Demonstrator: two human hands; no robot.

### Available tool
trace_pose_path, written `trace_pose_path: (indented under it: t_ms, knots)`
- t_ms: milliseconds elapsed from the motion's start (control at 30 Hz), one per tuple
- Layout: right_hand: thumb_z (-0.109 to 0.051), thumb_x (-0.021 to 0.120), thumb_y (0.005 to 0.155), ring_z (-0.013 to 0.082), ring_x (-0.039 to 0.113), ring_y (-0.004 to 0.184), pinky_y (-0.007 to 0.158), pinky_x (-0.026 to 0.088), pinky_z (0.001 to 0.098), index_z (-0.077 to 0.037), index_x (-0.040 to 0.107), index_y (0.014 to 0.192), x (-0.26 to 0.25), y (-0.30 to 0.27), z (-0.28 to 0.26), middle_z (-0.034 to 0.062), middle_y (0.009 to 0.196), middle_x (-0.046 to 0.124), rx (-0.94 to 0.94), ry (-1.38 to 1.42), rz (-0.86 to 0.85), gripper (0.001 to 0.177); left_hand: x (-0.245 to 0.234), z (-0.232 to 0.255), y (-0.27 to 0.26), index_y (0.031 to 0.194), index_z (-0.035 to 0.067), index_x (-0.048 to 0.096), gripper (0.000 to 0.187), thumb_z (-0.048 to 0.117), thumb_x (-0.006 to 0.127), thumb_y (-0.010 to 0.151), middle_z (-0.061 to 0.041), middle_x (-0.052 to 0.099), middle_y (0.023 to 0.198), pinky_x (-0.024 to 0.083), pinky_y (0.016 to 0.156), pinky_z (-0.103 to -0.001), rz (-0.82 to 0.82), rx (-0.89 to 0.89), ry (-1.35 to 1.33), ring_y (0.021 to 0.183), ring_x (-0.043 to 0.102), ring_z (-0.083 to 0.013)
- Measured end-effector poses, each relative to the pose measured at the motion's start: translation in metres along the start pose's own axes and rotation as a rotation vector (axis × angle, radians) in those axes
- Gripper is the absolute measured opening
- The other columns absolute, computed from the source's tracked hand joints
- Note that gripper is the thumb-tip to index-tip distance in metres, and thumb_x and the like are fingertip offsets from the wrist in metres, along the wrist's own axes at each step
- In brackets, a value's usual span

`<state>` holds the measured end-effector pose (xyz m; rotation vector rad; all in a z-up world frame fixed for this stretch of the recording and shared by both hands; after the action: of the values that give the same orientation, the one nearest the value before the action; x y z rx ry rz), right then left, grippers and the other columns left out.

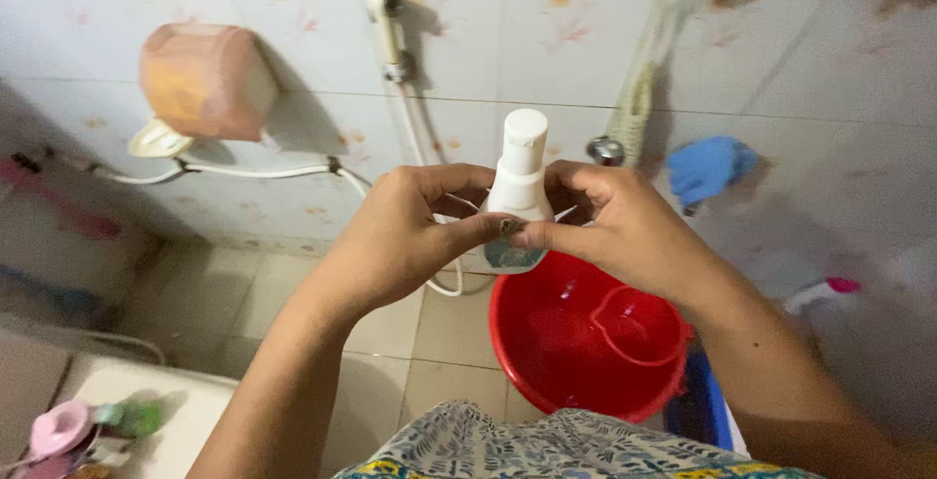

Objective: The person moves various bathroom items from a wall-mounted shelf to the toilet lid. They handle a pink travel kit, a green bottle, a yellow cup with brushes, a white bottle, a blue tube, and a beige bottle, placing each on the toilet lid one by one.

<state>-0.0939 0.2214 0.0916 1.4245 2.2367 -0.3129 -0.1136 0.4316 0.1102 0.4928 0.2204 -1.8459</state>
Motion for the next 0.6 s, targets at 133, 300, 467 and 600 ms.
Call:
trace_pose_path:
  t_ms: [133,300,467,600]
  knots:
    - [-0.016,0.077,0.082,0.0162,0.078,0.089,0.082,0.064,0.0327,-0.002,0.074,0.111,0.047,0.039,-0.009,0.0076,0.099,0.081,-0.071,0.047,-0.075,0.033,-0.045,-0.026,-0.019,0.118,0.005,0.076,0.038,0.021,0.075,0.084,-0.007,0.083,0.100,0.062,0.082,-0.033,0.096,0.035,0.023,0.094,0.079,-0.0148]
    - [-0.013,0.076,0.078,0.0163,0.078,0.086,0.080,0.061,0.0312,-0.002,0.076,0.110,0.103,0.072,-0.017,0.0077,0.096,0.082,-0.020,0.059,-0.145,0.034,-0.087,-0.060,-0.040,0.114,0.005,0.078,0.039,0.024,0.078,0.080,-0.007,0.083,0.096,0.061,0.079,-0.034,0.164,-0.137,0.000,0.091,0.078,-0.0163]
    - [-0.016,0.080,0.076,0.0151,0.077,0.085,0.079,0.061,0.0303,-0.003,0.076,0.109,0.140,0.091,-0.026,0.0066,0.094,0.082,0.003,0.085,-0.203,0.035,-0.110,-0.083,-0.060,0.111,0.004,0.078,0.038,0.025,0.078,0.080,-0.008,0.083,0.095,0.061,0.077,-0.034,0.211,-0.200,-0.005,0.089,0.078,-0.0161]
    - [-0.019,0.082,0.076,0.0139,0.076,0.084,0.077,0.061,0.0299,-0.004,0.076,0.107,0.155,0.105,-0.032,0.0054,0.093,0.081,0.039,0.106,-0.251,0.035,-0.124,-0.089,-0.068,0.113,0.003,0.076,0.040,0.024,0.077,0.079,-0.009,0.082,0.095,0.062,0.075,-0.034,0.260,-0.174,0.045,0.088,0.079,-0.0158]
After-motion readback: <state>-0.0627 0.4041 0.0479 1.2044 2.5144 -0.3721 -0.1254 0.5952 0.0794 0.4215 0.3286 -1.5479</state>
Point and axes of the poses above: each hand's wrist, its own y-axis towards the middle knuckle, its own x-axis out of the palm, z = x × y, the point moved 2 cm from there along y, towards the middle knuckle
